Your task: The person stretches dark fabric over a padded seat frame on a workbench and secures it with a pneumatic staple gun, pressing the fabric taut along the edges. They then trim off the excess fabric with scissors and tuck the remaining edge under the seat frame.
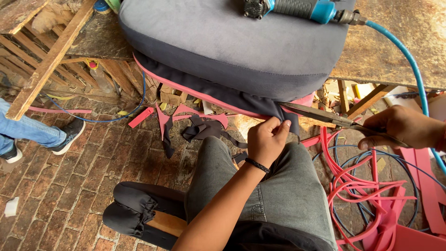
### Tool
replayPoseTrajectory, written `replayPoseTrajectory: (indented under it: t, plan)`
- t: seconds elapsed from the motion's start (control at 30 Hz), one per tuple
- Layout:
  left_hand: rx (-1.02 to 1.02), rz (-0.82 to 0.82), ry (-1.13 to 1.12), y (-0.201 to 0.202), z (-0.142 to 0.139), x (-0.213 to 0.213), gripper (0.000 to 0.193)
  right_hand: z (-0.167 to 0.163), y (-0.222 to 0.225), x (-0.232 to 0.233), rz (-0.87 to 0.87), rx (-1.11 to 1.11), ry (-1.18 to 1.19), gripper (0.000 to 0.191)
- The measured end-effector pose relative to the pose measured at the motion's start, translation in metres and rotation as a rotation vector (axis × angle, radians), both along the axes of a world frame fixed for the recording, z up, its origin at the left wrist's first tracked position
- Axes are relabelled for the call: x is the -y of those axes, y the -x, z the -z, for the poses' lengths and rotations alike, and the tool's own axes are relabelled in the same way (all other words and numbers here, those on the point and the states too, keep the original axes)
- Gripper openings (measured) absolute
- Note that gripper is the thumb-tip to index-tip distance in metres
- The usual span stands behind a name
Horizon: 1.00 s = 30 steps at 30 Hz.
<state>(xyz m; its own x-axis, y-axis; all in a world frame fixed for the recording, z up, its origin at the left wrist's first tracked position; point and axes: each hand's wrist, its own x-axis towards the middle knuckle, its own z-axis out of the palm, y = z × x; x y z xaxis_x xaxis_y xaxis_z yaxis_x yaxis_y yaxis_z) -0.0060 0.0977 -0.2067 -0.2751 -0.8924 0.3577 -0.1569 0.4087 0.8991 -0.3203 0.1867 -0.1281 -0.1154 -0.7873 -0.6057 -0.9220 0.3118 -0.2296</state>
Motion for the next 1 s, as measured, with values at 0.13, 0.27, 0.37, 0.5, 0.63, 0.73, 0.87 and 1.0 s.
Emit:
replayPoseTrajectory:
  t: [0.13,0.27,0.37,0.5,0.63,0.73,0.87,1.0]
  plan:
    - [0.07,0.036,0.055,-0.007,-0.002,0.0,0.037,-0.01,-0.037,0.003,-0.259,0.015,0.322,0.048]
    - [0.036,0.099,0.066,-0.019,-0.001,0.001,0.027,-0.022,-0.077,0.021,-0.119,0.017,0.244,0.048]
    - [0.076,0.083,0.059,-0.026,0.0,0.001,0.029,-0.035,-0.107,0.037,-0.038,-0.046,0.152,0.044]
    - [0.03,0.151,0.089,-0.036,0.003,0.001,0.024,-0.048,-0.147,0.06,0.055,-0.016,0.11,0.049]
    - [0.077,0.201,0.069,-0.048,0.008,0.004,0.028,-0.051,-0.179,0.082,-0.026,0.004,0.255,0.062]
    - [0.105,0.268,0.091,-0.053,0.01,0.009,0.031,-0.054,-0.198,0.094,-0.149,-0.086,0.392,0.064]
    - [0.154,0.397,0.12,-0.056,0.01,0.019,0.034,-0.061,-0.225,0.116,-0.034,-0.007,0.352,0.061]
    - [0.161,0.434,-0.065,-0.075,0.01,0.039,0.039,-0.067,-0.242,0.122,0.118,0.024,0.199,0.06]
